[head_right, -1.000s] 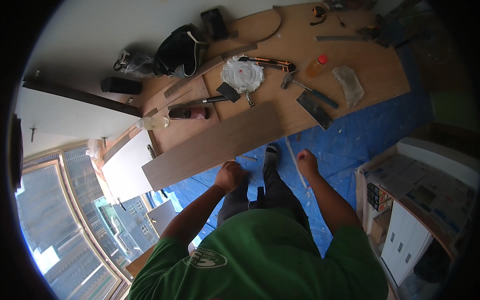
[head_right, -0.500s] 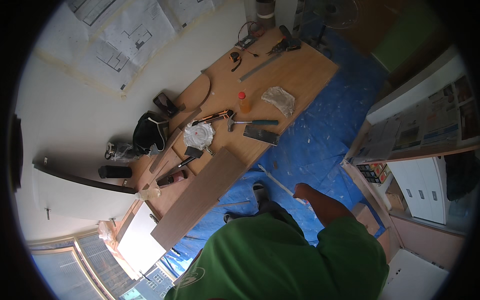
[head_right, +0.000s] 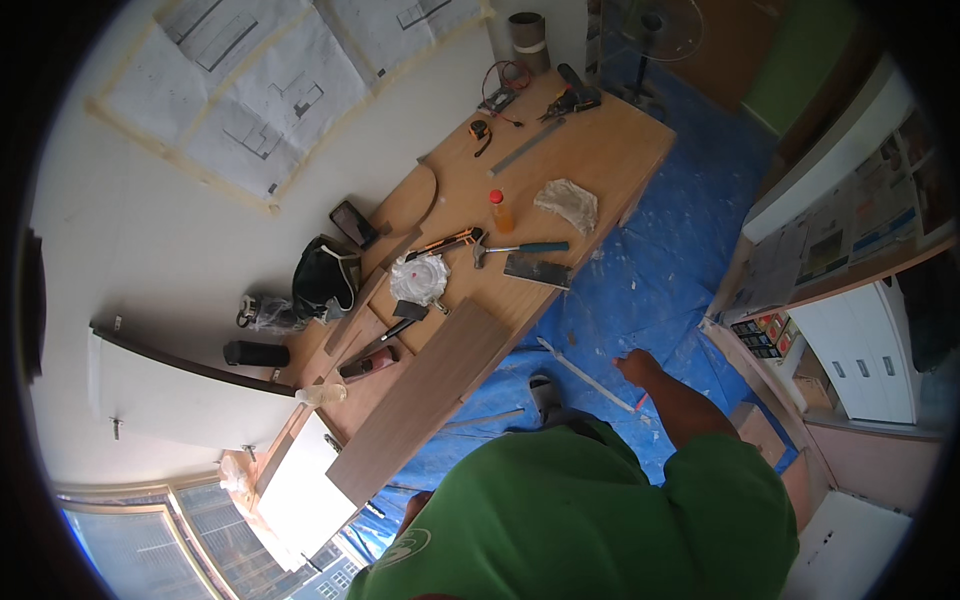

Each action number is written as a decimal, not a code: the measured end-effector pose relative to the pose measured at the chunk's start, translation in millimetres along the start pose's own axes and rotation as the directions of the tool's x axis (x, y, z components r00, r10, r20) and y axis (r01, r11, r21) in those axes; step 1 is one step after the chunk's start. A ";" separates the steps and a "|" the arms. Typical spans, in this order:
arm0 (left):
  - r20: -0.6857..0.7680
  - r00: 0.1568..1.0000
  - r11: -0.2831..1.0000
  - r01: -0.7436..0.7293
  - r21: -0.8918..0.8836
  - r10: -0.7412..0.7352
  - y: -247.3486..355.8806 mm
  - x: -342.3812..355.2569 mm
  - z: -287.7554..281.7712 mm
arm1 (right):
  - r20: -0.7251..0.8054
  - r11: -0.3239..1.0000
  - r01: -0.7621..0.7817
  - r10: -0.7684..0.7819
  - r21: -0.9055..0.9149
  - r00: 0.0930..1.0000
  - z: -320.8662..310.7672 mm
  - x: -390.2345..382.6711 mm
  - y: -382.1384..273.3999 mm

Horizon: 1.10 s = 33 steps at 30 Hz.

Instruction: The person sands the edges of a white cabinet door with a sanding block, then wipes the surface with a cloth. They handle a brown wooden panel and apply a strip of tape to its edge.

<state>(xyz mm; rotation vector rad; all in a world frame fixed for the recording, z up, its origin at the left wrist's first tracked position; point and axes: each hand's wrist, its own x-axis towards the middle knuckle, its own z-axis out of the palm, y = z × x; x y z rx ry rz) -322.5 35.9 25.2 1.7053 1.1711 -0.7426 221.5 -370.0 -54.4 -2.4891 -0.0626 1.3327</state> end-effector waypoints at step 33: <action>0.007 0.782 0.606 0.488 -0.628 -0.623 313.7 -58.2 242.4 | -0.052 0.348 0.531 -0.868 -0.773 0.493 -344.4 406.3 -415.2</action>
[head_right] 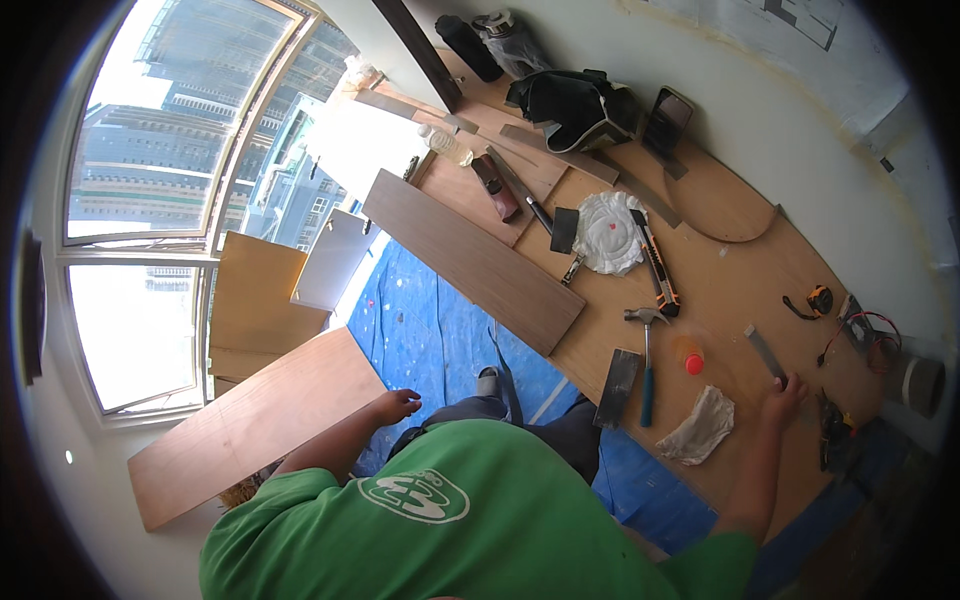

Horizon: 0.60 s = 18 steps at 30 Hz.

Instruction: The person sands the edges of a white cabinet door with a sanding block, then wipes the surface with a cloth. They handle a brown wooden panel and apply a strip of tape to its edge.

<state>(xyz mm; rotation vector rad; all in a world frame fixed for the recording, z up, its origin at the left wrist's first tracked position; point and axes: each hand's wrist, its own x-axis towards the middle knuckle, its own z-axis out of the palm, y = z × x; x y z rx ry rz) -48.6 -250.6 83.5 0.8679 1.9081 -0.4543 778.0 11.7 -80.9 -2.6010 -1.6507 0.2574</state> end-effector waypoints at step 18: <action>-0.182 0.972 0.985 -0.162 -0.061 0.149 -59.1 110.7 -118.4 | -0.144 0.976 0.216 -0.212 0.012 0.967 -45.5 -17.0 70.6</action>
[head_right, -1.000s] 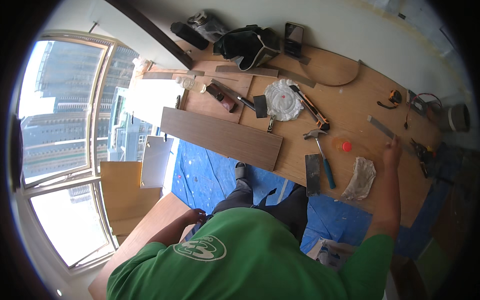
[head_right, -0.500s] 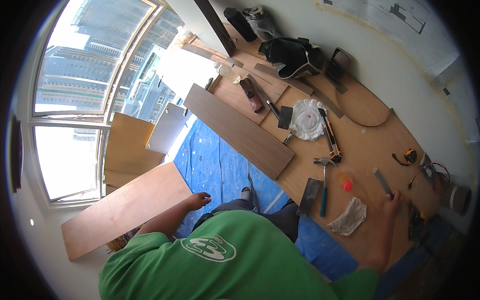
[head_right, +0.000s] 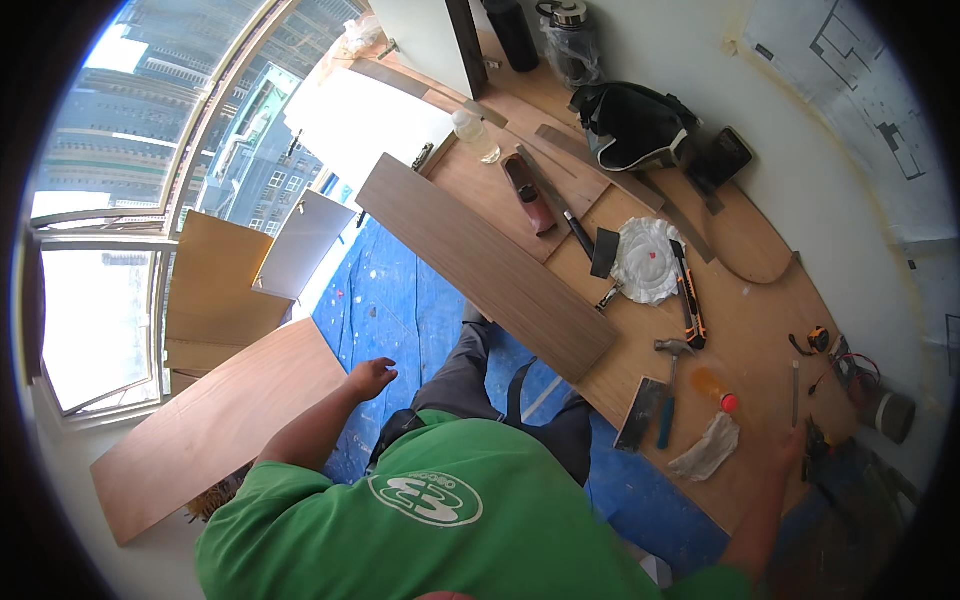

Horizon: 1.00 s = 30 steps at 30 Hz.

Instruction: The person sands the edges of a white cabinet door with a sanding block, then wipes the surface with a cloth. They handle a brown wooden panel and apply a strip of tape to its edge.

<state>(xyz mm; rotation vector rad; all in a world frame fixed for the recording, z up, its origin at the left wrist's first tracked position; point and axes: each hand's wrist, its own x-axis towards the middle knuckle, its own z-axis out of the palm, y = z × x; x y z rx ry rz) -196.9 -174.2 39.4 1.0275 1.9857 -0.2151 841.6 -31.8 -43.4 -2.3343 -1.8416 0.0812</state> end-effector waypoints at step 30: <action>0.018 0.910 0.857 -0.383 -0.346 0.414 -28.5 357.2 -293.9 | 0.545 0.033 -0.817 0.729 0.576 0.414 -9.2 -559.8 -791.8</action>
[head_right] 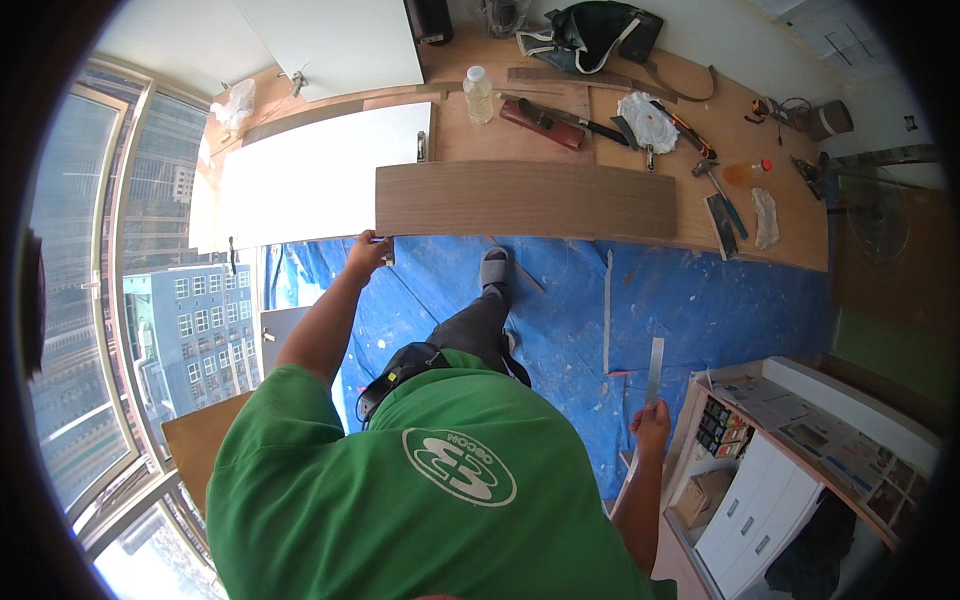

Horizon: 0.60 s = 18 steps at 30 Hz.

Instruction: The person sands the edges of a white cabinet door with a sanding block, then wipes the surface with a cloth. They handle a brown wooden panel and apply a strip of tape to its edge.

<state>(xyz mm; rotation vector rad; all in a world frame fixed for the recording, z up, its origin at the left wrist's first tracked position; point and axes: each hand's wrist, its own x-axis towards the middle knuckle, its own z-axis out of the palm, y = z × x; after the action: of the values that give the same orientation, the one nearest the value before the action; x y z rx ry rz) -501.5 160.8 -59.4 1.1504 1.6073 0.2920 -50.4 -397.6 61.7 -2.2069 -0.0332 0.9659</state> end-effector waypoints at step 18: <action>0.019 0.984 0.903 -0.171 0.394 0.178 -1.7 22.5 -17.8 | -0.065 0.912 -0.407 0.404 -0.050 0.913 107.9 -179.5 275.2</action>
<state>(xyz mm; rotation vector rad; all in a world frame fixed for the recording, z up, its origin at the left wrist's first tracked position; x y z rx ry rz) -516.3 184.1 -67.6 1.6106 1.6240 0.0917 -317.3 -589.1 -46.1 -2.3461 0.4436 1.1380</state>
